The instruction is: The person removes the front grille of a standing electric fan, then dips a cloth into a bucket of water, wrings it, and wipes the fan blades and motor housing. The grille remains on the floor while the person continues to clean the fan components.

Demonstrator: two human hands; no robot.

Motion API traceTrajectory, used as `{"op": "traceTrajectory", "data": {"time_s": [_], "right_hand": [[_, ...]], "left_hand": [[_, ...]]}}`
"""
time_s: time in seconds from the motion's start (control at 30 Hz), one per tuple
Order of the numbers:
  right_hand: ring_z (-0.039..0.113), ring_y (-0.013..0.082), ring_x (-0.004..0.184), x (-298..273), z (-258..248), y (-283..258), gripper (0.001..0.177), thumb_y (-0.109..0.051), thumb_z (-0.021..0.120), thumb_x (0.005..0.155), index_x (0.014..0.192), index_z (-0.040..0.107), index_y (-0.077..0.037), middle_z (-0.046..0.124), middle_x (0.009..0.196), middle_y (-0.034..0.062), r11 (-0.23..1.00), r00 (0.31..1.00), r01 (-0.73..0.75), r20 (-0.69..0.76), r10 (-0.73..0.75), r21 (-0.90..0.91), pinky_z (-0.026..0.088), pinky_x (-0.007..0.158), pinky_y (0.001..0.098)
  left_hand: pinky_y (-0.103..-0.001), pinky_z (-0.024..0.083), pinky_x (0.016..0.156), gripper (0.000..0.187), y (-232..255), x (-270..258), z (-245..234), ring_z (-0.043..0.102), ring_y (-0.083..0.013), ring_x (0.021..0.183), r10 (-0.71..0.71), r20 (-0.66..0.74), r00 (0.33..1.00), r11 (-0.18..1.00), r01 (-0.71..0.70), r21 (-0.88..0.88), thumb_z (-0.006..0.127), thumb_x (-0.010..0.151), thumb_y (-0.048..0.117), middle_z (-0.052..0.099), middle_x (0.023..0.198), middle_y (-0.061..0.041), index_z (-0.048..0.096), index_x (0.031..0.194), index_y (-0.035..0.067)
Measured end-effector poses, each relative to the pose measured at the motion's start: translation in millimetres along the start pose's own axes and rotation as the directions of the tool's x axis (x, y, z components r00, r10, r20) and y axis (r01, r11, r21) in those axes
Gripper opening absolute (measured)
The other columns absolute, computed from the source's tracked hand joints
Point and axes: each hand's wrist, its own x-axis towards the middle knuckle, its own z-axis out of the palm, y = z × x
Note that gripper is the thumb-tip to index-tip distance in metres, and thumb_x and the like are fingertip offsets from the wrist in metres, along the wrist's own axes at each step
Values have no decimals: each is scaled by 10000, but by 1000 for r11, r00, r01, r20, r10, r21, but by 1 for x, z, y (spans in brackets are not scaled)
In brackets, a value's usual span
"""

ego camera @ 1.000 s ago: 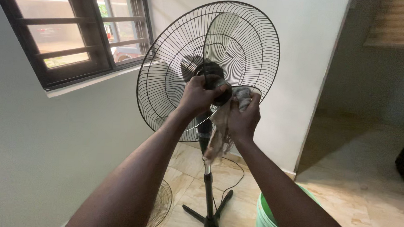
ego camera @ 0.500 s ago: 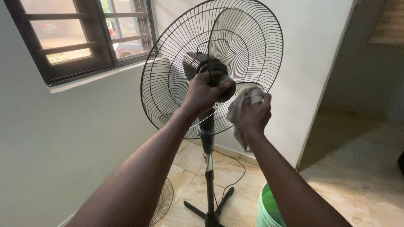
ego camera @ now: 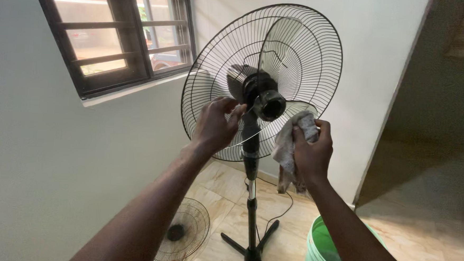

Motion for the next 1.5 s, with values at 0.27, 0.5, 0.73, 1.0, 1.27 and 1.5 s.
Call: {"op": "traceTrajectory", "data": {"time_s": [0.27, 0.5, 0.73, 1.0, 1.27, 1.5], "right_hand": [[691, 222, 919, -21, -4, -12, 379, -165, 757, 930, 1222, 567, -18, 684, 1071, 127, 977, 975, 211, -64, -212, -13, 567, 770, 367], [720, 173, 859, -31, 8, -32, 368, -171, 718, 911, 1209, 550, -33, 686, 1043, 81, 988, 992, 115, 34, -119, 100, 594, 711, 325], [687, 176, 904, -41, 11, -39, 333, -113, 746, 916, 1190, 586, -8, 670, 1072, 114, 945, 946, 325, 2, -325, 40, 563, 769, 328], [684, 178, 904, -43, 15, -46, 333, -128, 728, 903, 1188, 589, -25, 652, 1073, 108, 957, 956, 290, 50, -290, 19, 573, 767, 334], [662, 229, 891, -49, 15, -48, 336, -126, 745, 892, 1178, 602, -24, 636, 1071, 117, 953, 953, 301, 34, -300, -31, 546, 760, 367], [634, 288, 1035, -56, 25, -57, 359, -130, 793, 867, 1173, 640, -23, 578, 1137, 150, 880, 884, 465, -2, -467, -93, 528, 858, 409]], "left_hand": [[-470, 587, 774, 389, -19, -24, -37, 729, -289, 686, -271, 231, 935, 930, 191, 315, 581, 1064, 337, 748, 771, -141, 793, 920, 45], [-345, 638, 734, 360, -46, -18, -44, 764, -238, 766, 18, 303, 953, 973, -87, 216, 594, 861, -103, 782, 997, -133, 737, 1141, 73], [-417, 625, 779, 295, -34, -28, -49, 744, -277, 854, 191, -1, 982, 971, -189, 147, 640, 828, -111, 763, 961, -151, 752, 1067, 21], [-375, 636, 875, 135, -27, -61, -18, 715, -290, 991, 341, -459, 820, 940, -284, 191, 667, 866, -27, 710, 1051, -156, 694, 995, 4], [-388, 616, 900, 370, -41, -99, 22, 715, -254, 999, -737, 10, 676, 465, 517, -718, 658, 928, 203, 708, 1124, -205, 607, 1200, -43], [-384, 606, 892, 495, -49, -73, 8, 756, -281, 988, -685, 20, 728, 269, 278, -922, 354, 1068, 388, 749, 1081, -231, 589, 1231, -16]]}}
